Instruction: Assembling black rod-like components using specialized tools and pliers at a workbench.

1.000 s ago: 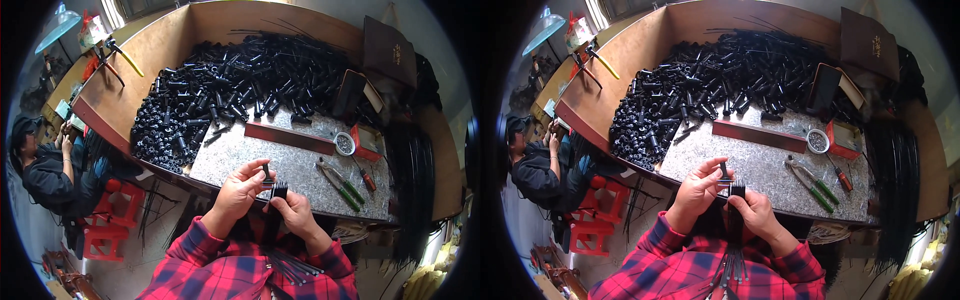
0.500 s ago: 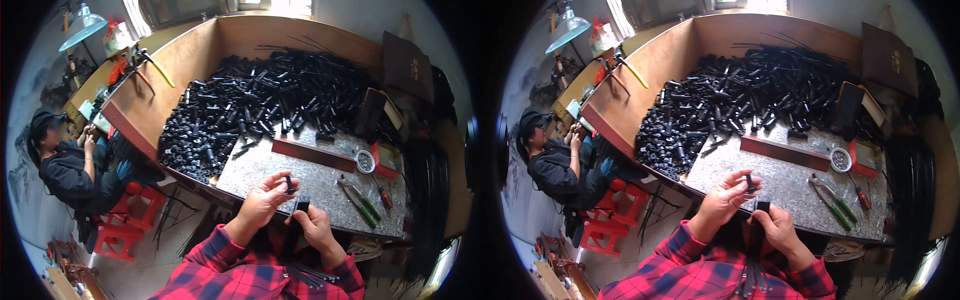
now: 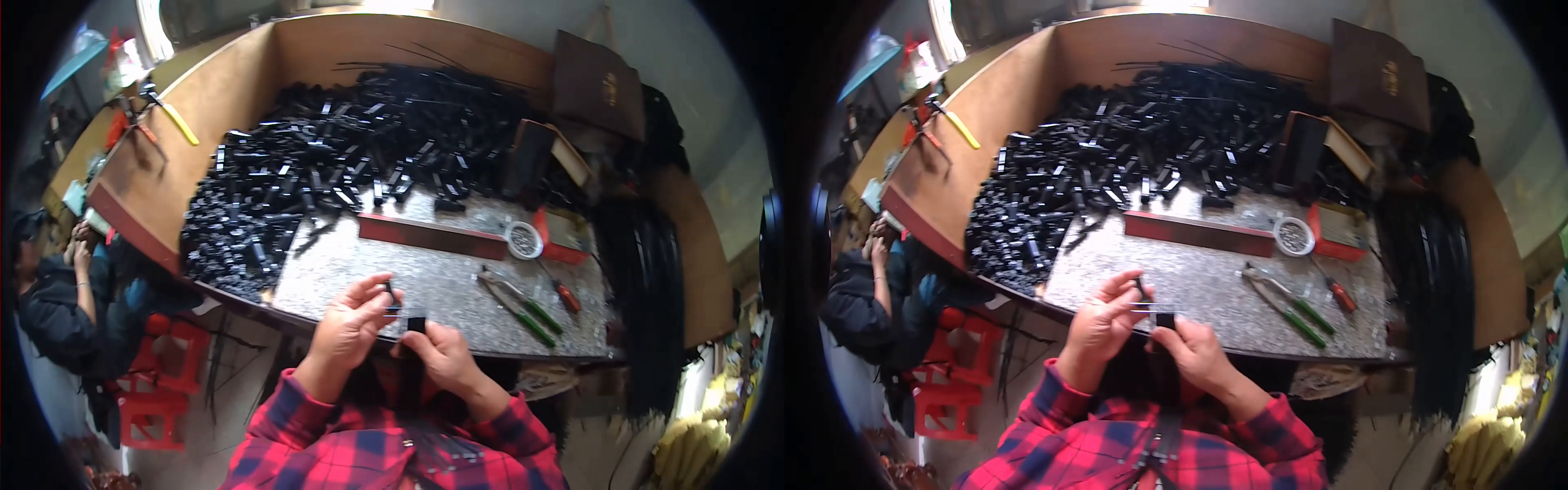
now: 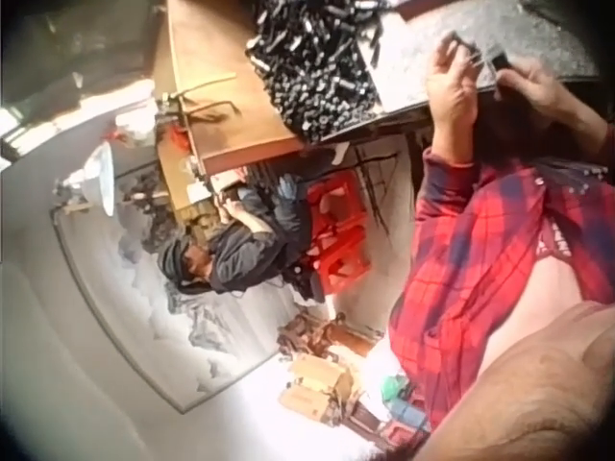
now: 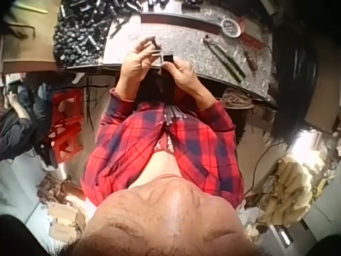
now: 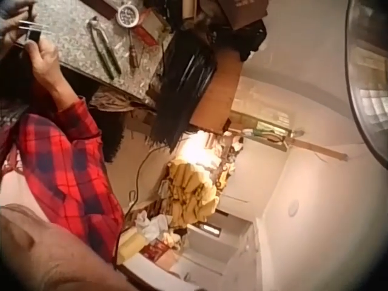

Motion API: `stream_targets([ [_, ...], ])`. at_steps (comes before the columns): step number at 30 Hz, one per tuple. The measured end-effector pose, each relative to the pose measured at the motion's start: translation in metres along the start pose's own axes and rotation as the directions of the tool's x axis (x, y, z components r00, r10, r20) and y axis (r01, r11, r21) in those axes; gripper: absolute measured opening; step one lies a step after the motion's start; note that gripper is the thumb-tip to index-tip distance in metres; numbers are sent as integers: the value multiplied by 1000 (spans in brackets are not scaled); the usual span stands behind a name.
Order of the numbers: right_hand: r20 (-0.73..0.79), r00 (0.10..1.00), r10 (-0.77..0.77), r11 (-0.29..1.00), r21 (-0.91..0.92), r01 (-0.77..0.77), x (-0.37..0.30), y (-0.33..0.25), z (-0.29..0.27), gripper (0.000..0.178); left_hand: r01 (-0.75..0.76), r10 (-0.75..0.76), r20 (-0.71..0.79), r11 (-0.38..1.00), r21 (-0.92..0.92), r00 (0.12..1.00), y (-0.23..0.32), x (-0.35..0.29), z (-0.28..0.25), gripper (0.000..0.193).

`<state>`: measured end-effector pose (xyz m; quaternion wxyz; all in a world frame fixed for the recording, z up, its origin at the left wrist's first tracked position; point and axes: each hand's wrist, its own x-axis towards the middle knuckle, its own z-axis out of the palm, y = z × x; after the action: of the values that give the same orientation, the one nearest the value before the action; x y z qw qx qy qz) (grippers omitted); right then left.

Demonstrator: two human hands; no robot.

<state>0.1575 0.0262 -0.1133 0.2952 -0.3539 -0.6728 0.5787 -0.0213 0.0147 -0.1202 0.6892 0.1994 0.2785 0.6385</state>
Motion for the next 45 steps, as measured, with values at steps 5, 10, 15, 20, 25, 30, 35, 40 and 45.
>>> stream_targets([
  [5, -29, 1000, -3, 1000, -13, 3, -8, -5, -9, 24, 55, -55, 13, 998, -38, 998, -11, 3, 5, 36],
  [10, -14, 1000, -23, 1000, 2, 23, -4, -1, -2, 23, 30, -29, 39, 999, -37, 999, -3, 0, -1, 35],
  [15, -5, 1000, -27, 997, 75, 28, -4, 1, -3, 24, 38, -38, 60, 999, 4, 997, -1, 0, 0, 33],
  [20, -8, 999, -34, 997, 65, 34, -3, 2, -2, 24, 41, -40, 59, 999, -13, 997, -2, 4, 0, 32],
  [25, 28, 999, -26, 999, 46, 25, -1, 2, -2, 24, 22, -22, 21, 1000, -14, 1000, -1, 0, 3, 33],
  [30, 17, 1000, -10, 996, 85, 8, -2, 6, -3, 23, 30, -29, 37, 999, -15, 999, -4, 2, 1, 32],
  [35, 37, 999, -13, 999, 46, 11, -1, 4, -2, 23, 18, -17, 46, 1000, -15, 999, -3, 1, 2, 31],
  [40, 34, 999, 26, 995, 95, -30, 0, 1, -1, 23, 25, -26, 31, 1000, 6, 999, -2, 2, 5, 31],
  [45, 44, 999, -6, 999, 38, 4, 0, -2, -1, 23, 20, -20, -11, 1000, 1, 1000, -1, 4, 4, 30],
])
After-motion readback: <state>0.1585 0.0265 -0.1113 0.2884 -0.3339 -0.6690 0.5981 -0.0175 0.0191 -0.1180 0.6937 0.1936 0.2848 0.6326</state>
